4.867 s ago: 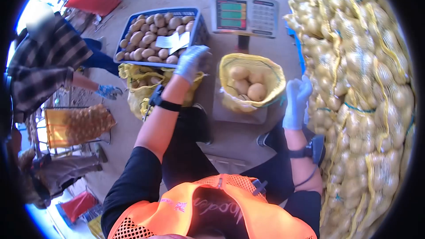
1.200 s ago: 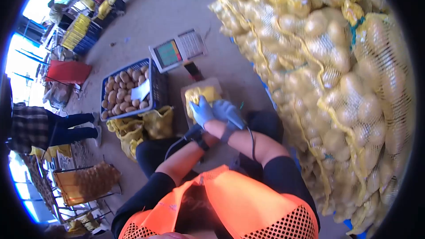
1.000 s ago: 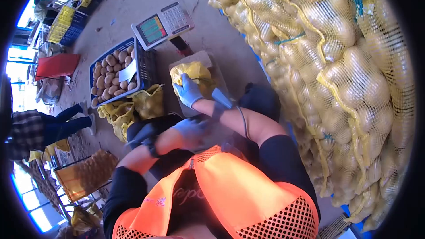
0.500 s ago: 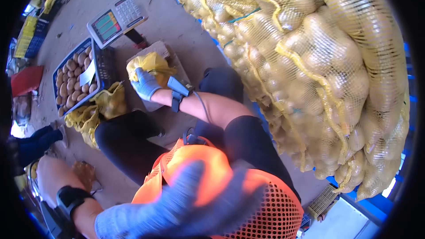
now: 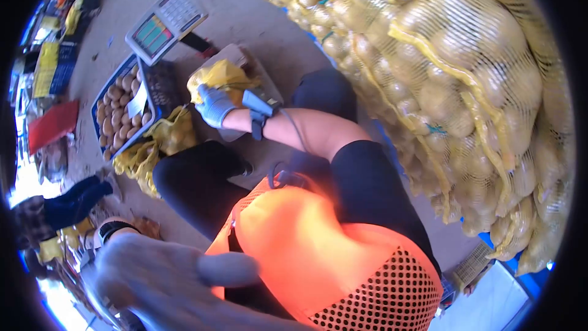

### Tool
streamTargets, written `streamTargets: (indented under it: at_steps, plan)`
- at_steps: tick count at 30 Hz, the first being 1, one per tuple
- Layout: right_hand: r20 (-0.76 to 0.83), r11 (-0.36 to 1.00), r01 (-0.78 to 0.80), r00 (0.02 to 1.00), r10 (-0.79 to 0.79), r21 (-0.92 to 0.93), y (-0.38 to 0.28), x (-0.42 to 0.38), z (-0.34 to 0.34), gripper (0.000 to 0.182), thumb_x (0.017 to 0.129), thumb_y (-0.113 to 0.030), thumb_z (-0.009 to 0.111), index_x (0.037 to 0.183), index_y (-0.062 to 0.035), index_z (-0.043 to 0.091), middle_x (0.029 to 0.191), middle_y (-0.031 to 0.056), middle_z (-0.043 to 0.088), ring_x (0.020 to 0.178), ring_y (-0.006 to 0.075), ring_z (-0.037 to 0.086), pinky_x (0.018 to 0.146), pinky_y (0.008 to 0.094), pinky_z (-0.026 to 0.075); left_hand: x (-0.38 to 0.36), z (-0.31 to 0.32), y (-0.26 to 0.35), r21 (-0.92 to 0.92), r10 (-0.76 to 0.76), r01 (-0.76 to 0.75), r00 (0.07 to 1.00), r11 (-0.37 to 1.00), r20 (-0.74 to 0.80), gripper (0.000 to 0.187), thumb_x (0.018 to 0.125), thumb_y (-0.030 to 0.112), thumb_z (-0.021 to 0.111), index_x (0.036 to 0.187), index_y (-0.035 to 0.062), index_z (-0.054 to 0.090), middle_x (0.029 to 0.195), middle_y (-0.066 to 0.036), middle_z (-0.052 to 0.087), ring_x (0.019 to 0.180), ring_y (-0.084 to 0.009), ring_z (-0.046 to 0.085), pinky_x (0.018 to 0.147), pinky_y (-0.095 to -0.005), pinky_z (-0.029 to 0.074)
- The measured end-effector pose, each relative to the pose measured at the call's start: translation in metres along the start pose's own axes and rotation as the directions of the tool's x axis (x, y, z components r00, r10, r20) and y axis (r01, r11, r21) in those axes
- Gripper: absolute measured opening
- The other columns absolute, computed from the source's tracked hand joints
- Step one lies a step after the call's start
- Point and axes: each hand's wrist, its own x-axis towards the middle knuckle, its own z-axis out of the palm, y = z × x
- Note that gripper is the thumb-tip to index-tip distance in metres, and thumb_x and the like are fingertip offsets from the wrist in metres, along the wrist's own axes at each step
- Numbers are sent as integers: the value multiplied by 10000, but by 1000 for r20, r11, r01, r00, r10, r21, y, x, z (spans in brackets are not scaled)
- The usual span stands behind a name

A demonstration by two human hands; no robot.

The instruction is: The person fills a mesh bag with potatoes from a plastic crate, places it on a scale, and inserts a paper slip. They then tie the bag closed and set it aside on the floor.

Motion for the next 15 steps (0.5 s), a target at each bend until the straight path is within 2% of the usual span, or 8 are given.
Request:
streamTargets:
  at_steps: [4, 6, 7, 9, 10, 11, 13, 15]
  plan:
    - [58, 998, -44, 997, 41, 53, -4, -1, -4, 358, 818, -254, 592, 1063, -33, 452, 898, 224, 595, 860, 399, 580, 745, 486, 450, -35, 55, -39, -166, -243, 238, 970, 957, -7, 379, 687, 110, 664, 1044, 22, 568, 1001, -140, 586, 890, -322, 568, 785, -418, 454]
    - [71, 996, -2, 998, -4, 93, 1, -2, -2, 345, 822, -249, 592, 1059, -36, 459, 884, 206, 596, 837, 381, 584, 729, 473, 454, -61, 111, -32, -194, -566, 658, 736, 728, 372, 253, 680, 183, 659, 877, 39, 591, 906, -124, 581, 828, -320, 579, 711, -382, 476]
    - [78, 993, 15, 997, -24, 117, 3, 0, -3, 338, 825, -246, 592, 1057, -37, 463, 878, 197, 597, 826, 371, 585, 721, 467, 455, -83, 145, -30, -119, -507, 754, 541, 647, 671, 211, 688, 186, 651, 853, 61, 615, 901, -116, 595, 843, -300, 602, 713, -384, 487]
    - [106, 988, 43, 993, -60, 151, 5, -5, -1, 325, 829, -241, 592, 1053, -40, 469, 865, 178, 599, 804, 353, 589, 705, 454, 459, -126, 220, -6, 266, -460, 669, 127, 694, 879, 174, 740, 214, 625, 873, 116, 677, 926, -72, 645, 875, -226, 637, 714, -371, 508]
    - [117, 985, 57, 990, -76, 160, 5, -5, -1, 318, 832, -238, 592, 1051, -41, 473, 858, 169, 600, 793, 343, 591, 697, 448, 460, -159, 251, 10, 172, -285, 590, 102, 789, 953, 186, 749, 282, 601, 877, 184, 694, 879, -50, 662, 821, -212, 633, 672, -349, 496]
    - [127, 983, 69, 988, -91, 169, 5, -3, -1, 311, 834, -235, 592, 1049, -43, 476, 852, 159, 601, 782, 334, 592, 690, 441, 462, -156, 261, 25, 338, -459, 597, 58, 728, 886, 162, 782, 237, 563, 829, 200, 713, 840, -27, 678, 813, -201, 652, 662, -344, 500]
    - [130, 988, 63, 988, -82, 140, 2, -1, -5, 298, 838, -230, 591, 1046, -46, 483, 838, 141, 603, 760, 315, 596, 674, 428, 465, -144, 261, 10, 180, -309, 531, 164, 828, 937, 162, 787, 191, 561, 823, 174, 718, 831, -22, 684, 817, -193, 659, 646, -332, 506]
    - [97, 996, 51, 994, -58, 79, 2, -10, -9, 284, 843, -225, 591, 1042, -48, 490, 825, 122, 605, 738, 297, 599, 658, 416, 469, -157, 273, 12, 180, -305, 679, 67, 711, 950, 192, 797, 199, 585, 936, 154, 710, 973, -41, 682, 872, -225, 659, 692, -388, 513]
